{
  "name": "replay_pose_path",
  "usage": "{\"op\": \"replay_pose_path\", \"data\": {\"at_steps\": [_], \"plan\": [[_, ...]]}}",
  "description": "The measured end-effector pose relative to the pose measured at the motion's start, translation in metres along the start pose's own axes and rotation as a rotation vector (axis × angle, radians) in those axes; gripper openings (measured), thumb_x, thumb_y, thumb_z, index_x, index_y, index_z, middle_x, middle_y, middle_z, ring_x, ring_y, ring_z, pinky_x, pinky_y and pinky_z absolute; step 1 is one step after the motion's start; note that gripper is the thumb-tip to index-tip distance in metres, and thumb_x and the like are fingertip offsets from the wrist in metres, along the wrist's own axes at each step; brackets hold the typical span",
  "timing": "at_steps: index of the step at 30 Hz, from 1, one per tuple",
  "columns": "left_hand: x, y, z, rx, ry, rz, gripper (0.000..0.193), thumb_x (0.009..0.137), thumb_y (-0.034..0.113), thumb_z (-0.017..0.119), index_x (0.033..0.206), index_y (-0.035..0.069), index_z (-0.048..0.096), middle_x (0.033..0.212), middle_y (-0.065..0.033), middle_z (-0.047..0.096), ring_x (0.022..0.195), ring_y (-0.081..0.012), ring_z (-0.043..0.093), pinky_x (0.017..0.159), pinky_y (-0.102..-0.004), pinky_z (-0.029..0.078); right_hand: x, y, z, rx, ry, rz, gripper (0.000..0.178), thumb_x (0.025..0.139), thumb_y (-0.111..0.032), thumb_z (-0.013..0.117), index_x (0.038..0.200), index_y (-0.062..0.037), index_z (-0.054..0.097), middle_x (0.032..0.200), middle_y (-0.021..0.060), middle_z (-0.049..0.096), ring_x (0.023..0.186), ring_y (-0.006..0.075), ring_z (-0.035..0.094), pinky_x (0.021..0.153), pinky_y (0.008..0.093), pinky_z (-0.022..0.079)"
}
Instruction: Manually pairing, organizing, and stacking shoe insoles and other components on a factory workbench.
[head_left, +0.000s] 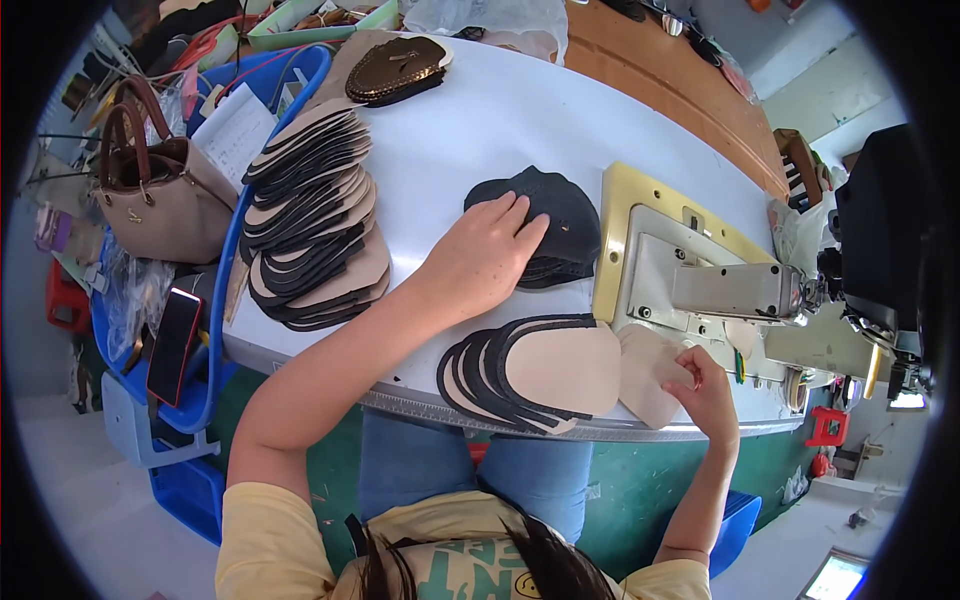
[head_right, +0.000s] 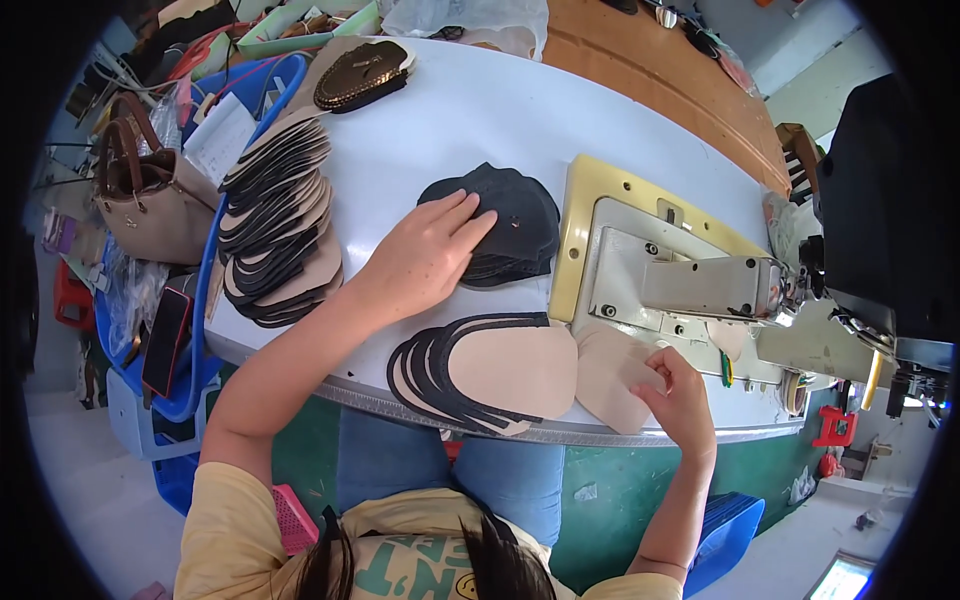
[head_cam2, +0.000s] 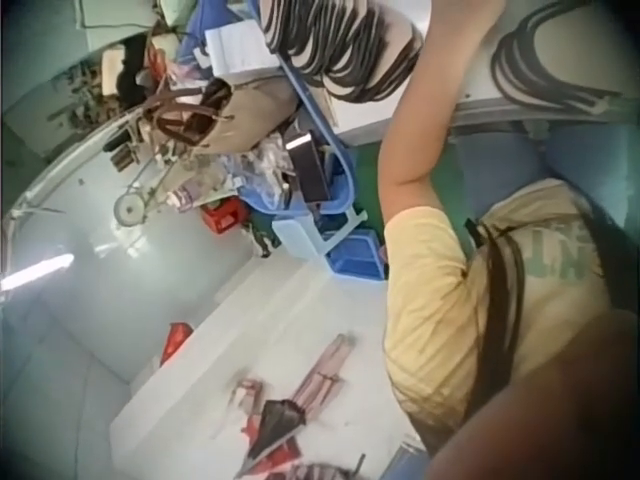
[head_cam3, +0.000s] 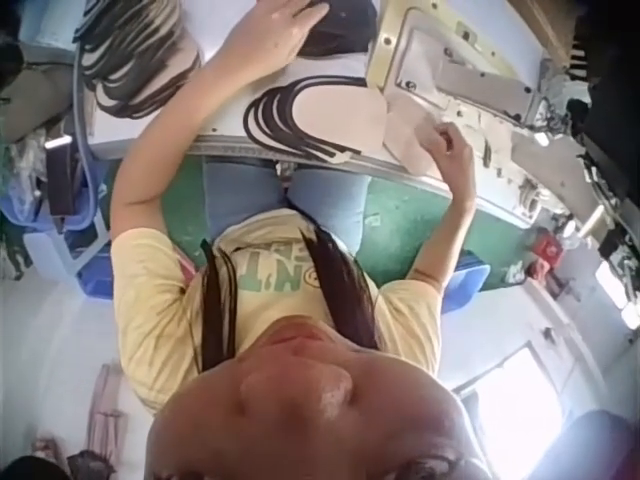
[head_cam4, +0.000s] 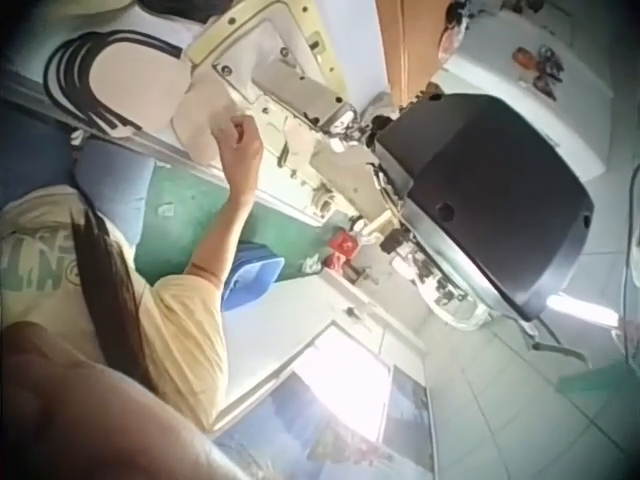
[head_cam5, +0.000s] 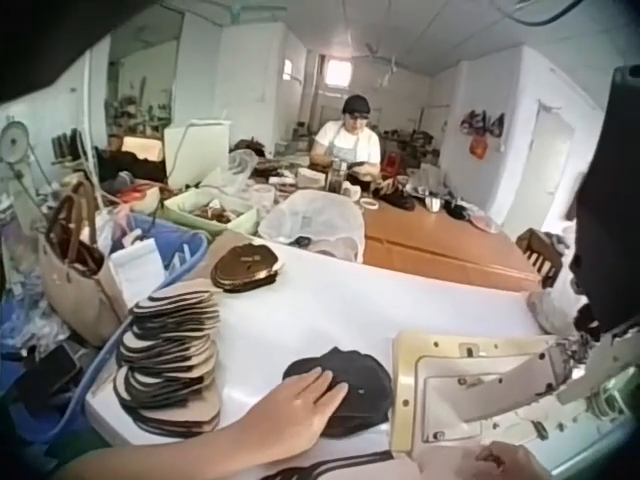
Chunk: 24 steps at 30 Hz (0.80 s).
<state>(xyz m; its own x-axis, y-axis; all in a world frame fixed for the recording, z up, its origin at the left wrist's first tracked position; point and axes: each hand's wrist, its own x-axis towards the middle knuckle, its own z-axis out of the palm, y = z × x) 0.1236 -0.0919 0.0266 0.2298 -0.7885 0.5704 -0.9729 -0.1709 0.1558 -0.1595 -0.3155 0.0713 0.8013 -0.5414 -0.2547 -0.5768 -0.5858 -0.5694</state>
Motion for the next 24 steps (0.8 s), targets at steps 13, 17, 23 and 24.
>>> {"op": "replay_pose_path", "data": {"at_steps": [13,17,23,24], "plan": [[-0.024,0.023,-0.047,-2.221,0.157,-0.937,0.036,0.099,0.013,0.048,0.130,-0.006,0.044,0.128,-0.0156,0.055,0.117,-0.0248,0.057,0.103,-0.0420,0.045,-0.027,-0.007,0.050,-0.480,0.545,-0.389,0.036,0.081,0.006,0.058,0.117,0.0003,0.059,0.106,0.0168,0.058,0.096,0.0349,0.057,0.085,0.0419,0.048],[-0.024,0.031,-0.044,-2.214,0.119,-0.930,0.037,0.099,0.014,0.048,0.131,-0.006,0.043,0.127,-0.0159,0.056,0.117,-0.0245,0.057,0.103,-0.0407,0.045,-0.026,-0.011,0.047,-0.591,0.632,-0.469,0.024,0.080,0.005,0.060,0.104,0.0004,0.061,0.100,0.0163,0.059,0.093,0.0331,0.057,0.084,0.0419,0.047],[-0.034,0.055,-0.045,-1.840,-0.060,-0.908,0.033,0.097,0.009,0.050,0.128,-0.003,0.050,0.124,-0.0166,0.058,0.113,-0.0245,0.059,0.098,-0.0399,0.046,-0.023,-0.008,0.029,-0.281,0.385,-0.241,0.021,0.071,-0.001,0.074,0.080,0.0009,0.055,0.077,0.0135,0.054,0.068,0.0313,0.054,0.059,0.0359,0.044],[-0.035,0.064,-0.050,-1.387,-0.075,-0.589,0.036,0.094,0.008,0.053,0.129,0.000,0.051,0.123,-0.0171,0.058,0.113,-0.0272,0.059,0.098,-0.0401,0.045,-0.020,-0.008,0.026,-0.319,0.370,-0.250,0.023,0.069,0.002,0.075,0.079,0.0011,0.054,0.076,0.0122,0.055,0.068,0.0252,0.055,0.061,0.0338,0.045]]}}
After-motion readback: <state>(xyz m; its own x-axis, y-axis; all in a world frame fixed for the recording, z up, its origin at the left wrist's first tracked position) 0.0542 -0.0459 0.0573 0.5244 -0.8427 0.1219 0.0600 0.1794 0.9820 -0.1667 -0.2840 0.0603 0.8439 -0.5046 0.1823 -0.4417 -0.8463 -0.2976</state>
